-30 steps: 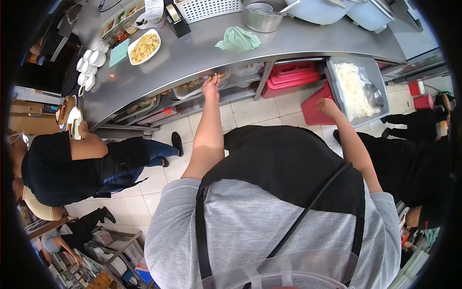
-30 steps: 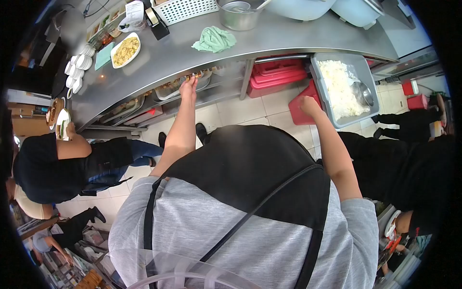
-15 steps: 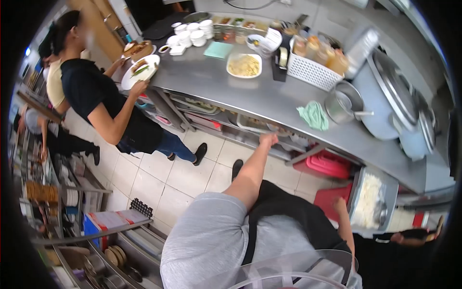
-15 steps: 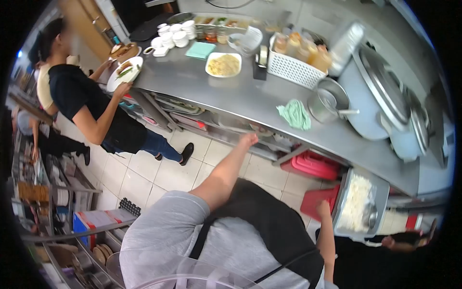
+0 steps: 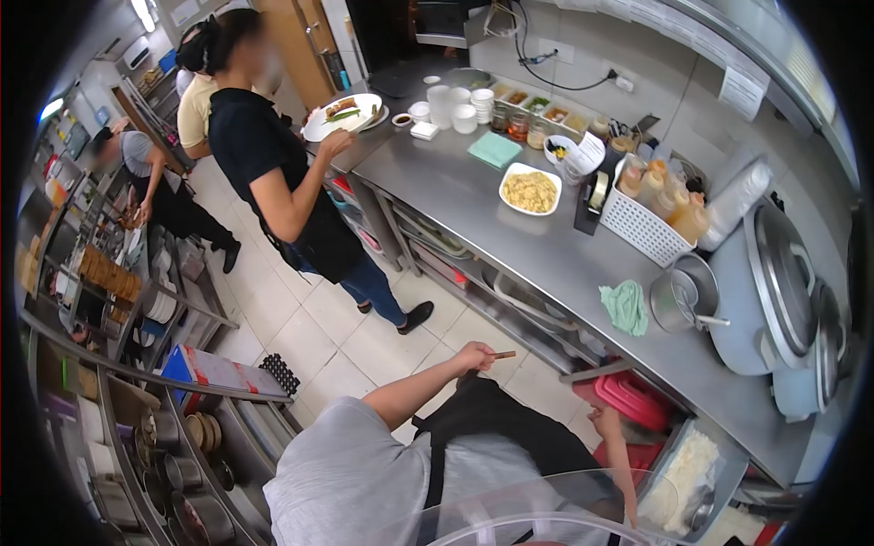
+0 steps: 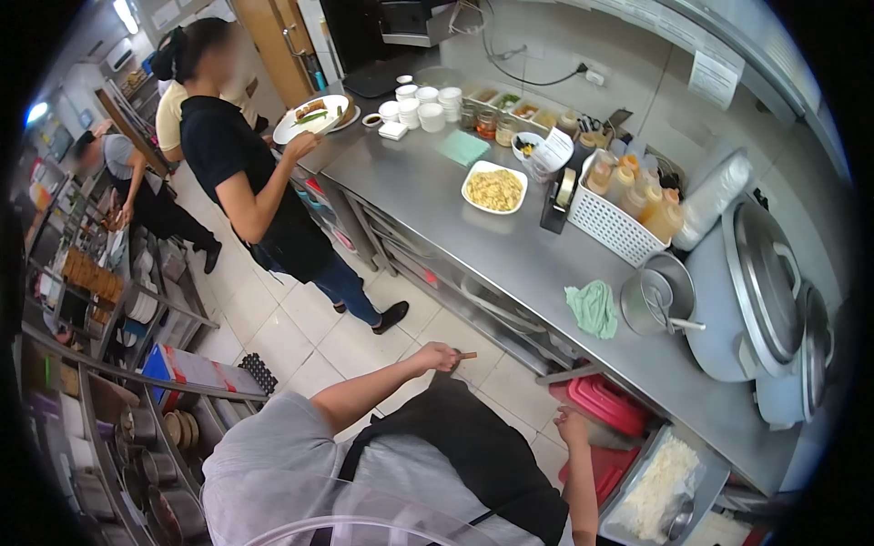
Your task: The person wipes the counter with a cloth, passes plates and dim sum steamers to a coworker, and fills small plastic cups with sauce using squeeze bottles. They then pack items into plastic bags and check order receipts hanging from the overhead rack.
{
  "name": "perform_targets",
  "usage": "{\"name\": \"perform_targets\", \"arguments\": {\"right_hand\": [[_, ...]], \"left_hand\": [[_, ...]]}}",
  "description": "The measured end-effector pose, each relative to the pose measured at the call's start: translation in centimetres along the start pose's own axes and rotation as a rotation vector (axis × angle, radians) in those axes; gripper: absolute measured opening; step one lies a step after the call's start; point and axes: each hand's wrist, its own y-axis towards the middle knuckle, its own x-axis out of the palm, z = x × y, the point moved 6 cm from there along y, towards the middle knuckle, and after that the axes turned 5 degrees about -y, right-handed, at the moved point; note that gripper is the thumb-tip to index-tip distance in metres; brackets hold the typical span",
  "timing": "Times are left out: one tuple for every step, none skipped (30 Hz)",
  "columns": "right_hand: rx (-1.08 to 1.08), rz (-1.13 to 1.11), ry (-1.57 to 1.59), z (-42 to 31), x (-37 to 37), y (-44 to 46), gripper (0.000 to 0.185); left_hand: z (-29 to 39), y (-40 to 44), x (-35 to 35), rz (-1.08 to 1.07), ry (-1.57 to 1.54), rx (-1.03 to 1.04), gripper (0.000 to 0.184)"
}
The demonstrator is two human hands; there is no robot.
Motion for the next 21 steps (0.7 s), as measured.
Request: {"name": "perform_targets", "arguments": {"right_hand": [[-0.016, 0.000, 0.002, -1.8, -0.2, 0.9, 0.034], [-0.100, 0.027, 0.095, -4.0, -0.5, 1.8, 0.033], [-0.184, 0.053, 0.187, -6.6, -1.2, 2.6, 0.033], [-0.197, 0.054, 0.186, -9.0, -2.2, 3.3, 0.033], [-0.301, 0.085, 0.226, -12.2, -3.9, 3.5, 0.032], [-0.406, 0.115, 0.267, -15.2, -5.6, 3.7, 0.032], [-0.419, 0.115, 0.266, -17.3, -6.7, 4.5, 0.032], [-0.466, 0.156, 0.306, -19.3, -8.1, 5.1, 0.031], [-0.512, 0.196, 0.344, -21.3, -9.6, 5.6, 0.031], [-0.519, 0.232, 0.352, -23.4, -11.5, 6.0, 0.028], [-0.527, 0.233, 0.347, -24.4, -12.2, 7.2, 0.028], [-0.538, 0.266, 0.356, -25.3, -12.9, 8.3, 0.027], [-0.549, 0.298, 0.365, -26.2, -13.6, 9.4, 0.025], [-0.537, 0.326, 0.360, -26.8, -13.9, 10.7, 0.024], [-0.544, 0.329, 0.355, -27.5, -14.2, 11.7, 0.024], [-0.532, 0.343, 0.357, -28.2, -14.5, 12.6, 0.023], [-0.520, 0.358, 0.359, -28.9, -14.9, 13.5, 0.022], [-0.516, 0.369, 0.365, -29.9, -15.3, 14.0, 0.021], [-0.519, 0.371, 0.362, -30.7, -15.6, 14.5, 0.021], [-0.515, 0.382, 0.356, -31.3, -15.7, 15.1, 0.020], [-0.509, 0.390, 0.351, -32.0, -15.8, 15.5, 0.020]], "left_hand": [[0.6, -0.8, -0.5, 0.014, -0.038, -0.007, 0.018], [1.4, -1.3, -0.8, 0.025, -0.077, -0.013, 0.017], [2.1, -1.4, -1.0, 0.035, -0.079, -0.003, 0.017], [2.8, -1.4, -1.1, 0.014, -0.100, 0.012, 0.017], [3.5, -1.4, -1.2, -0.006, -0.122, 0.026, 0.017], [4.9, -1.8, -1.0, -0.033, -0.105, 0.050, 0.018], [5.9, -1.7, -1.0, -0.023, -0.106, 0.059, 0.018], [6.8, -1.5, -1.0, -0.040, -0.093, 0.067, 0.018], [7.7, -1.2, -0.9, -0.060, -0.081, 0.075, 0.019], [8.7, -1.2, -0.9, -0.094, -0.098, 0.084, 0.019], [9.6, -0.8, -1.1, -0.092, -0.102, 0.092, 0.019], [10.2, -0.3, -1.1, -0.120, -0.080, 0.085, 0.020], [10.8, 0.2, -1.3, -0.148, -0.058, 0.077, 0.021], [11.4, 0.7, -1.6, -0.161, -0.031, 0.067, 0.022], [11.9, 1.4, -2.2, -0.160, -0.034, 0.075, 0.022], [12.3, 1.9, -2.5, -0.207, -0.039, 0.069, 0.023], [12.9, 2.5, -2.8, -0.254, -0.043, 0.064, 0.023], [14.0, 2.6, -3.1, -0.314, -0.055, 0.067, 0.024], [15.2, 2.8, -3.7, -0.315, -0.056, 0.071, 0.024], [16.2, 2.9, -4.2, -0.323, -0.050, 0.070, 0.024], [17.2, 2.8, -4.7, -0.331, -0.044, 0.065, 0.024]]}}
